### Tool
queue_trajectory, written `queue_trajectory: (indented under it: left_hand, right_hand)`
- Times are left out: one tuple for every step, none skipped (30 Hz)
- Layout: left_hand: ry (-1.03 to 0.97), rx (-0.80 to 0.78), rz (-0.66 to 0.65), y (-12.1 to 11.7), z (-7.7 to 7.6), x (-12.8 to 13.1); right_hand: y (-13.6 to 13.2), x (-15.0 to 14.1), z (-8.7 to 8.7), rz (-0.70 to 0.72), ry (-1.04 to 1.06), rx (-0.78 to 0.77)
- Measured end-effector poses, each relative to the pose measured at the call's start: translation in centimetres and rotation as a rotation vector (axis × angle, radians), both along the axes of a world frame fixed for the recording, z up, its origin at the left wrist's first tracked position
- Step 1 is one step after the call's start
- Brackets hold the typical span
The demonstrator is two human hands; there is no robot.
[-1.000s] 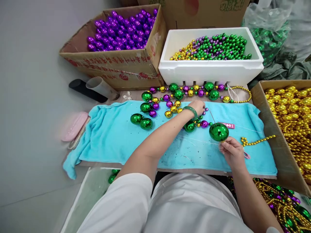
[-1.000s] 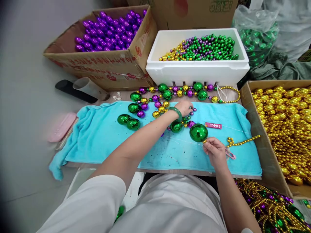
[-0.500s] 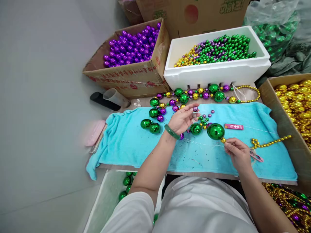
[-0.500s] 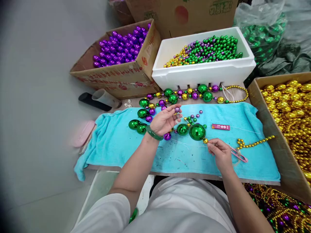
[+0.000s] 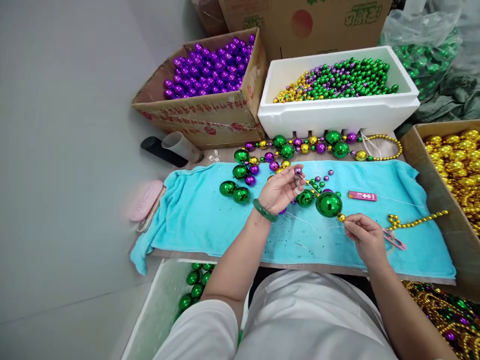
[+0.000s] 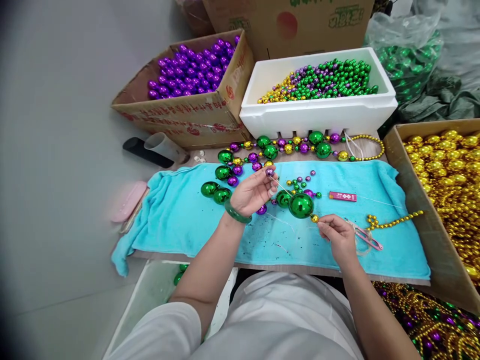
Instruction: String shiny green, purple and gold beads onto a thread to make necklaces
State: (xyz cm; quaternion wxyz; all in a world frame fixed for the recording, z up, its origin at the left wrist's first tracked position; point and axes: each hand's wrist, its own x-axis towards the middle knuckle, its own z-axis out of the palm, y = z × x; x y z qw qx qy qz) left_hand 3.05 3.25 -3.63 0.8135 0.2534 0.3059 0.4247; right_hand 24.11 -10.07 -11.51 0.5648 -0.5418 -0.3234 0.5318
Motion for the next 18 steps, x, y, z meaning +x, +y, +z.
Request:
queue_trajectory:
  left_hand:
    - [0.006, 0.008, 0.004, -0.1, 0.0, 0.0]
    - [0.013, 0.018, 0.006, -0.1, -0.1, -0.1]
    - [0.023, 0.032, 0.008, -0.2, -0.1, -0.1]
    - [0.036, 0.051, 0.014, -0.2, -0.1, -0.2]
    - [0.053, 0.076, 0.026, -0.3, -0.2, -0.2]
    - [0.075, 0.105, 0.045, -0.4, -0.2, -0.2]
    - [0.102, 0.136, 0.066, -0.4, -0.3, -0.3]
    - [0.132, 0.164, 0.084, -0.5, -0.3, -0.3]
    - [0.163, 0.187, 0.091, -0.7, -0.4, -0.2]
    - [0.196, 0.202, 0.083, -0.8, -0.4, -0.1]
    - [0.228, 0.211, 0.06, -1.0, -0.5, 0.0]
    - [0.259, 0.217, 0.028, -1.3, -0.6, 0.1]
    - [0.289, 0.224, -0.004, -1.5, -0.7, 0.3]
    - [0.319, 0.237, -0.028, -1.8, -0.9, 0.5]
    - [0.349, 0.257, -0.04, -2.0, -1.1, 0.7]
    - [0.381, 0.282, -0.042, -2.2, -1.3, 0.9]
    - [0.417, 0.313, -0.041, -2.4, -1.4, 1.1]
    - [0.459, 0.349, -0.039, -2.6, -1.6, 1.3]
  right_hand:
    - [0.0, 0.0, 0.0, 0.0, -0.003, -0.001]
    - [0.0, 0.0, 0.0, -0.001, -0.007, -0.004]
    - [0.0, 0.0, 0.0, -0.001, -0.013, -0.008]
    - [-0.1, 0.0, 0.0, 0.0, -0.019, -0.012]
    - [-0.1, 0.0, 0.0, 0.001, -0.027, -0.016]
    - [-0.1, 0.1, 0.1, 0.003, -0.036, -0.02]
    - [-0.1, 0.1, 0.1, 0.007, -0.048, -0.024]
    - [-0.1, 0.2, 0.2, 0.012, -0.062, -0.029]
    - [-0.1, 0.1, 0.2, 0.019, -0.075, -0.034]
    - [0.0, 0.0, 0.3, 0.03, -0.087, -0.04]
    - [0.0, -0.1, 0.3, 0.042, -0.094, -0.047]
    - [0.1, -0.3, 0.4, 0.054, -0.094, -0.054]
    - [0.2, -0.5, 0.5, 0.066, -0.088, -0.062]
    - [0.3, -0.7, 0.5, 0.082, -0.079, -0.071]
    - [0.4, -0.8, 0.6, 0.108, -0.07, -0.08]
    - [0.5, -0.8, 0.6, 0.145, -0.069, -0.091]
    - [0.5, -0.7, 0.5, 0.188, -0.086, -0.103]
    - [0.6, -0.5, 0.5, 0.232, -0.129, -0.113]
